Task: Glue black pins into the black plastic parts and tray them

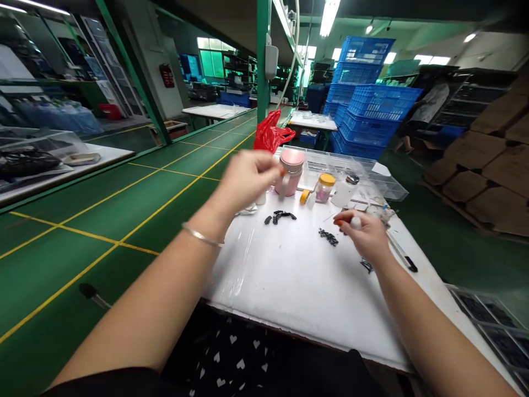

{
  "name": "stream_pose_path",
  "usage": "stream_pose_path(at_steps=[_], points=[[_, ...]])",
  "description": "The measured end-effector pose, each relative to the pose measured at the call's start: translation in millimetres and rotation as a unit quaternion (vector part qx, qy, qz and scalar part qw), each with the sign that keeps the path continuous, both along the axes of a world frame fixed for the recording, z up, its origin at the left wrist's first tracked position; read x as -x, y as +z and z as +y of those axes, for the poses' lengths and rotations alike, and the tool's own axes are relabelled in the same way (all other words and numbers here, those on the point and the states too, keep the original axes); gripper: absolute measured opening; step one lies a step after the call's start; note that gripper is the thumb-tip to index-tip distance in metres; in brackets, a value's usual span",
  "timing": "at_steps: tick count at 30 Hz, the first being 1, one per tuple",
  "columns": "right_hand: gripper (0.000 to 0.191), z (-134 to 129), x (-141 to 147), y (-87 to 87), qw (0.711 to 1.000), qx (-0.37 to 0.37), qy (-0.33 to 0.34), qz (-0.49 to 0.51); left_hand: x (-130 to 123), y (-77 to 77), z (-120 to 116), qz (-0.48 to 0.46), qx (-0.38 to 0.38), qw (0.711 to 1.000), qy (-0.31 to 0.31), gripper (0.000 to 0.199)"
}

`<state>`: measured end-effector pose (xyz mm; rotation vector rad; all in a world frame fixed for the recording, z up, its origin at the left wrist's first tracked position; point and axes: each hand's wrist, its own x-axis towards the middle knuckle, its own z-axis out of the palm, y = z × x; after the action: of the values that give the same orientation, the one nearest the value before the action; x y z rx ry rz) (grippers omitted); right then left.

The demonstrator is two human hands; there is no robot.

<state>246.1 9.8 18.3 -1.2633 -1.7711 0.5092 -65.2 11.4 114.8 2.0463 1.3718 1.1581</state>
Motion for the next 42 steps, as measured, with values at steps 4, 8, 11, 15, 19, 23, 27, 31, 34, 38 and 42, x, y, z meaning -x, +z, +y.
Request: stream_pose_path(at_steps=[4,8,11,15,19,23,27,31,34,38,42], points=[[0.016,5.5,10.6,-23.7,1.0,-0.008,0.018,-0.012,-10.0,-60.8,18.8,0.245,0.118,0.959,0.076,0.027],[0.015,5.1,-9.4,-24.0,0.999,-0.01,-0.033,0.0,-14.4,-111.4,40.3,0.285,0.142,0.943,0.092,0.026],[0.017,10.7,-32.0,-17.3,0.992,-0.019,-0.124,0.018,-13.9,-117.6,50.1,0.297,0.147,0.94,0.083,0.015],[0.018,18.5,-49.0,-14.0,0.984,-0.018,-0.177,0.028,-17.1,-93.7,48.1,0.295,0.144,0.942,0.072,0.006],[0.016,14.5,-41.9,-11.9,0.987,0.01,-0.154,0.04,-48.4,-69.0,23.6,0.008,0.212,0.976,-0.054,0.022],[0.012,6.6,-41.8,-3.3,0.992,0.055,-0.092,-0.074,-95.9,-78.0,-1.9,-0.215,0.364,0.885,-0.193,0.036],[0.011,10.4,-68.9,-1.2,0.96,0.103,-0.123,-0.229,-120.9,-105.0,-10.0,-0.291,0.446,0.816,-0.223,0.036],[0.013,21.3,-88.1,-14.2,0.939,0.144,-0.185,-0.253,-116.3,-116.9,-5.9,-0.322,0.455,0.804,-0.208,0.039],[0.017,27.2,-85.6,-25.0,0.926,0.164,-0.196,-0.278,-107.8,-114.6,-3.8,-0.342,0.458,0.796,-0.2,0.037],[0.011,29.7,-79.3,-30.8,0.911,0.177,-0.21,-0.308,-105.9,-111.6,-7.5,-0.37,0.463,0.775,-0.22,0.031],[0.008,28.8,-80.8,-31.7,0.907,0.184,-0.197,-0.325,-109.2,-114.5,-10.9,-0.381,0.473,0.76,-0.231,0.032]])
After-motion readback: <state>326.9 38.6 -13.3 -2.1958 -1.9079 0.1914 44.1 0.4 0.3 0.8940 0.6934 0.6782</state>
